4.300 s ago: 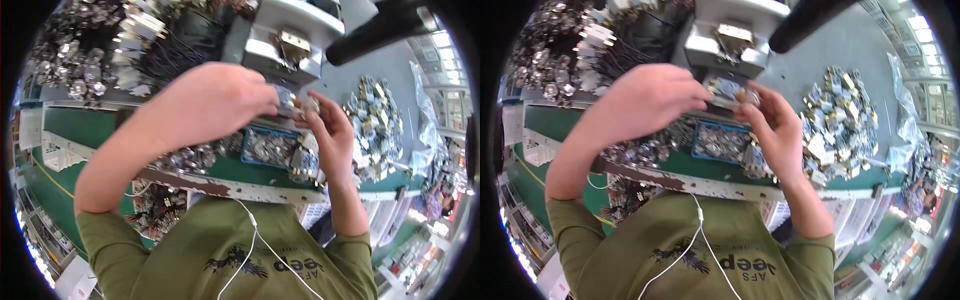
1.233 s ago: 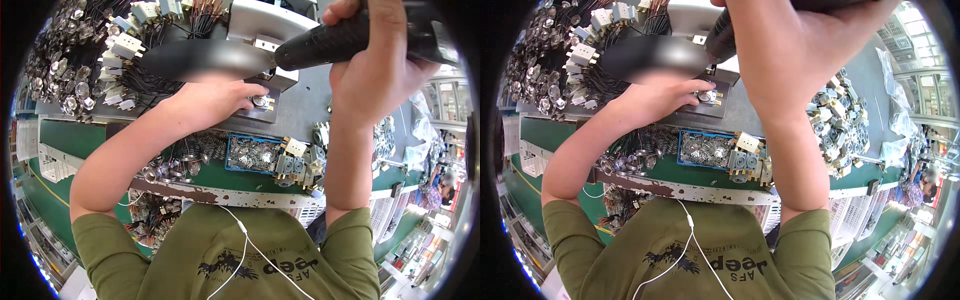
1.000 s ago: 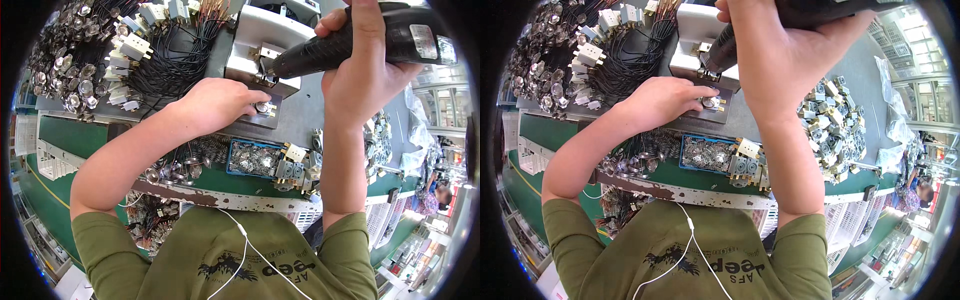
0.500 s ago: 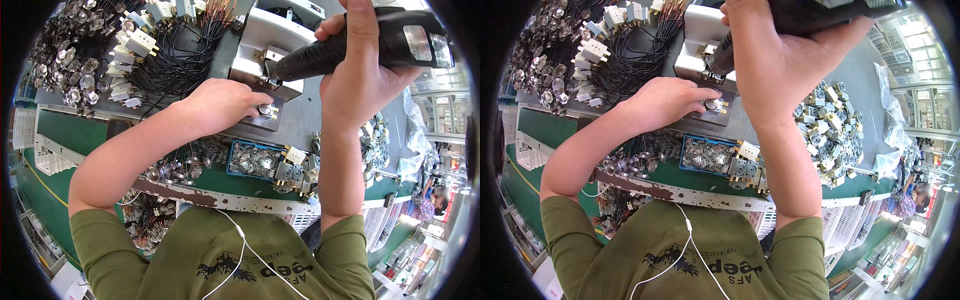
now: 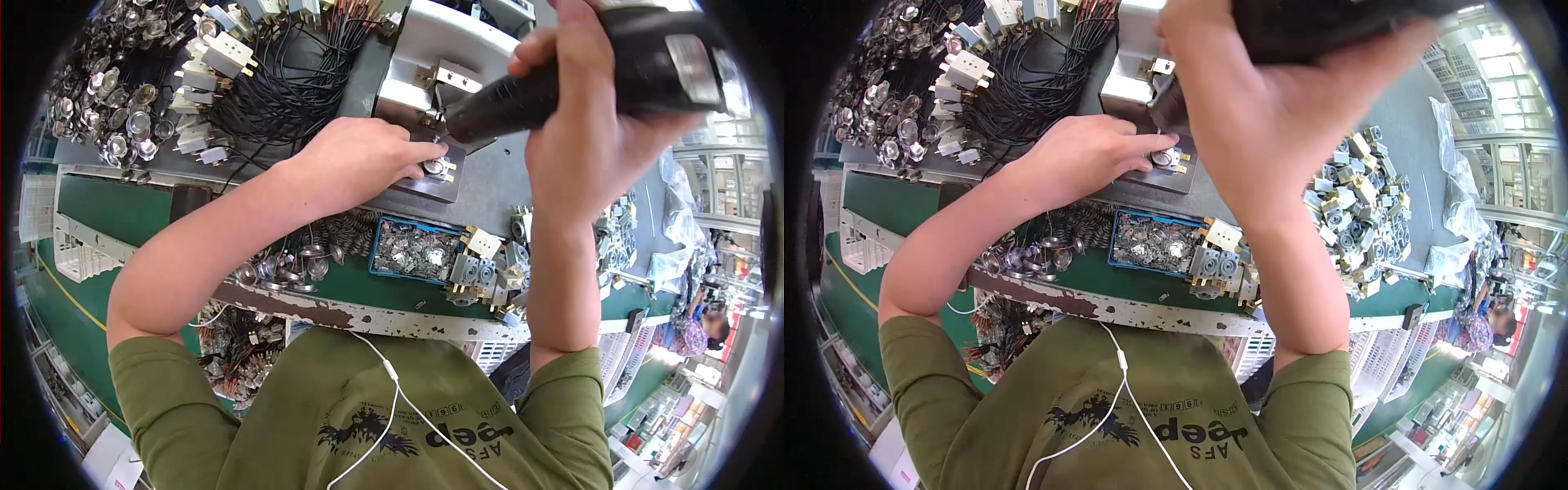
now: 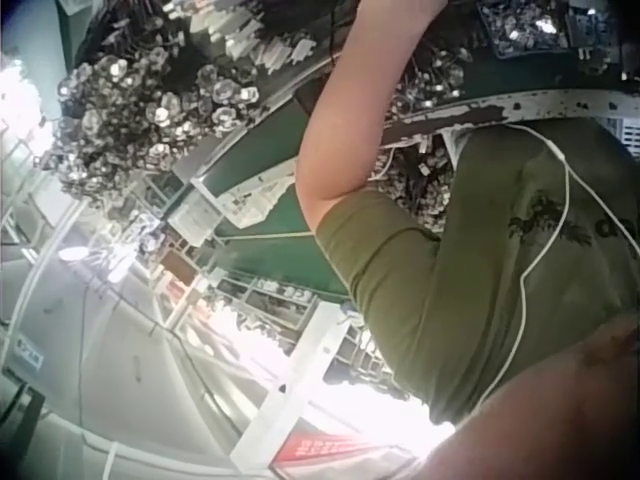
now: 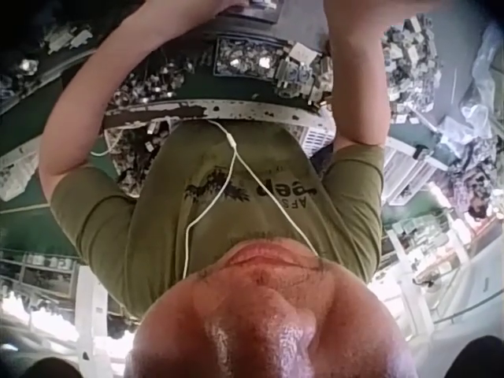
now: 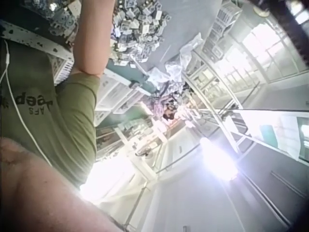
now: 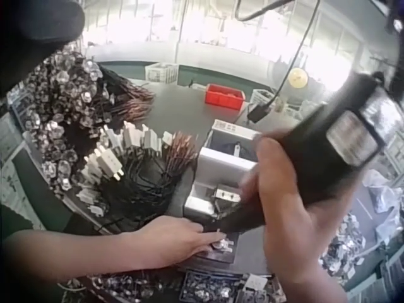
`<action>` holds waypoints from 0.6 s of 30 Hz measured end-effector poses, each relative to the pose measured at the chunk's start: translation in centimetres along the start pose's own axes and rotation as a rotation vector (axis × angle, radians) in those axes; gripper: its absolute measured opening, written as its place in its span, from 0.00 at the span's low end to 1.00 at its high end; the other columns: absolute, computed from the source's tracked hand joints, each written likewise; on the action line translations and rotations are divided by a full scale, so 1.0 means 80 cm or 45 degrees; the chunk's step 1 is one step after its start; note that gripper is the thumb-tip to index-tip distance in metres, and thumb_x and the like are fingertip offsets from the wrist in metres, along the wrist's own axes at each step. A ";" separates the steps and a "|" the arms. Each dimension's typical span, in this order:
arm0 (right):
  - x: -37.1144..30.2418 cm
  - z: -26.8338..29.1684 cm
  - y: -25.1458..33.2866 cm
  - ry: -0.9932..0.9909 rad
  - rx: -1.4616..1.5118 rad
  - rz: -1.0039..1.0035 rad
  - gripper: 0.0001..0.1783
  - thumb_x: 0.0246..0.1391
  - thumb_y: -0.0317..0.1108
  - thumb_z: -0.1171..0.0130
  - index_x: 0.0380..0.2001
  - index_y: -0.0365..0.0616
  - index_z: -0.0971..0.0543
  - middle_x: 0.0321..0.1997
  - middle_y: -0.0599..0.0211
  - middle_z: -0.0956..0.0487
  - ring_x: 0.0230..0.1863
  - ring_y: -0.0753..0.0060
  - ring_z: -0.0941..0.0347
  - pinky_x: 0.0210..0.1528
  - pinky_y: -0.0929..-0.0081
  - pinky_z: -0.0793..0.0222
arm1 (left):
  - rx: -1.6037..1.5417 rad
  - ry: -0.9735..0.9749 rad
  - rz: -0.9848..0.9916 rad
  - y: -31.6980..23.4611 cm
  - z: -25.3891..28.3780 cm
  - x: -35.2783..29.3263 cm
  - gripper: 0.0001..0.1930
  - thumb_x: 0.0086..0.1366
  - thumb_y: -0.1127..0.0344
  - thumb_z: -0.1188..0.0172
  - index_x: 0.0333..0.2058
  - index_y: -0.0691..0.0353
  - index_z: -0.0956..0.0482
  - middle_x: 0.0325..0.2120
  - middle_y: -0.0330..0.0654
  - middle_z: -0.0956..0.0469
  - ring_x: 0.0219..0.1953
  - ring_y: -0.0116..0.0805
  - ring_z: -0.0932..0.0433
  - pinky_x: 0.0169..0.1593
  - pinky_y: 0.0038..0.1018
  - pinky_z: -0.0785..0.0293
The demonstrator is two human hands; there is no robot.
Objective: Assembling electronic components including circuit boards and wiring using an electric screwdriver.
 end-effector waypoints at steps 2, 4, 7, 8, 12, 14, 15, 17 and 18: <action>0.007 0.026 0.004 0.053 -0.016 -0.067 0.16 0.62 0.23 0.40 0.51 0.32 0.30 0.38 0.57 0.18 0.22 0.73 0.23 0.26 0.76 0.25 | -0.011 -0.016 -0.025 -0.002 0.002 0.001 0.18 0.68 0.57 0.39 0.56 0.46 0.18 0.35 0.43 0.17 0.40 0.47 0.17 0.42 0.42 0.20; -0.002 0.030 0.004 -0.029 0.210 0.142 0.15 0.63 0.30 0.40 0.47 0.27 0.25 0.35 0.55 0.18 0.22 0.71 0.23 0.27 0.75 0.25 | -0.036 0.000 -0.024 -0.002 0.005 0.004 0.18 0.69 0.57 0.39 0.55 0.49 0.17 0.36 0.45 0.15 0.41 0.48 0.16 0.43 0.42 0.20; -0.006 0.038 -0.004 -0.143 -0.043 -0.106 0.14 0.62 0.28 0.40 0.46 0.28 0.24 0.31 0.57 0.18 0.21 0.71 0.23 0.27 0.75 0.25 | -0.024 0.045 0.024 0.000 0.007 0.005 0.18 0.68 0.57 0.39 0.55 0.49 0.18 0.36 0.45 0.15 0.41 0.49 0.16 0.43 0.42 0.20; 0.001 0.037 -0.014 0.044 0.038 0.029 0.13 0.62 0.28 0.39 0.45 0.29 0.23 0.28 0.59 0.18 0.21 0.72 0.23 0.26 0.75 0.25 | -0.019 0.052 0.026 0.002 0.007 0.005 0.19 0.69 0.56 0.39 0.57 0.48 0.18 0.36 0.44 0.15 0.42 0.48 0.16 0.44 0.42 0.19; 0.004 0.047 -0.030 0.107 0.023 0.077 0.08 0.62 0.25 0.38 0.41 0.31 0.22 0.26 0.62 0.20 0.21 0.75 0.24 0.25 0.78 0.28 | 0.031 0.098 0.035 -0.001 0.006 0.010 0.20 0.69 0.55 0.40 0.58 0.46 0.20 0.37 0.44 0.15 0.41 0.48 0.16 0.44 0.43 0.19; 0.003 0.047 -0.034 0.089 0.011 0.038 0.07 0.62 0.24 0.38 0.41 0.32 0.23 0.26 0.63 0.20 0.21 0.76 0.25 0.25 0.78 0.28 | 0.042 0.109 0.041 -0.001 0.006 0.011 0.20 0.69 0.55 0.39 0.58 0.46 0.20 0.37 0.44 0.15 0.41 0.48 0.16 0.44 0.43 0.19; 0.000 0.044 -0.027 0.093 0.011 0.036 0.07 0.62 0.24 0.38 0.41 0.32 0.23 0.26 0.63 0.20 0.21 0.76 0.25 0.25 0.78 0.28 | 0.056 0.119 0.044 -0.001 0.006 0.010 0.20 0.69 0.55 0.39 0.58 0.46 0.20 0.37 0.45 0.15 0.41 0.48 0.16 0.44 0.43 0.19; -0.010 0.034 -0.010 0.123 0.038 -0.019 0.07 0.62 0.24 0.38 0.41 0.32 0.23 0.26 0.63 0.20 0.21 0.76 0.25 0.25 0.78 0.28 | 0.046 0.113 0.051 -0.001 0.006 0.009 0.19 0.69 0.55 0.39 0.57 0.46 0.20 0.36 0.45 0.15 0.41 0.48 0.16 0.44 0.43 0.19; -0.011 0.033 -0.010 0.126 0.039 -0.020 0.07 0.62 0.24 0.38 0.41 0.32 0.23 0.26 0.63 0.20 0.21 0.76 0.25 0.25 0.78 0.28 | 0.037 0.108 0.055 -0.001 0.006 0.008 0.19 0.69 0.55 0.39 0.57 0.46 0.20 0.36 0.45 0.15 0.41 0.48 0.16 0.43 0.43 0.19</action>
Point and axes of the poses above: each hand's wrist, its own x-axis towards the middle knuckle, its own z-axis out of the back of the hand, y = z × x, the point moved 7 cm from there along x, towards the middle knuckle
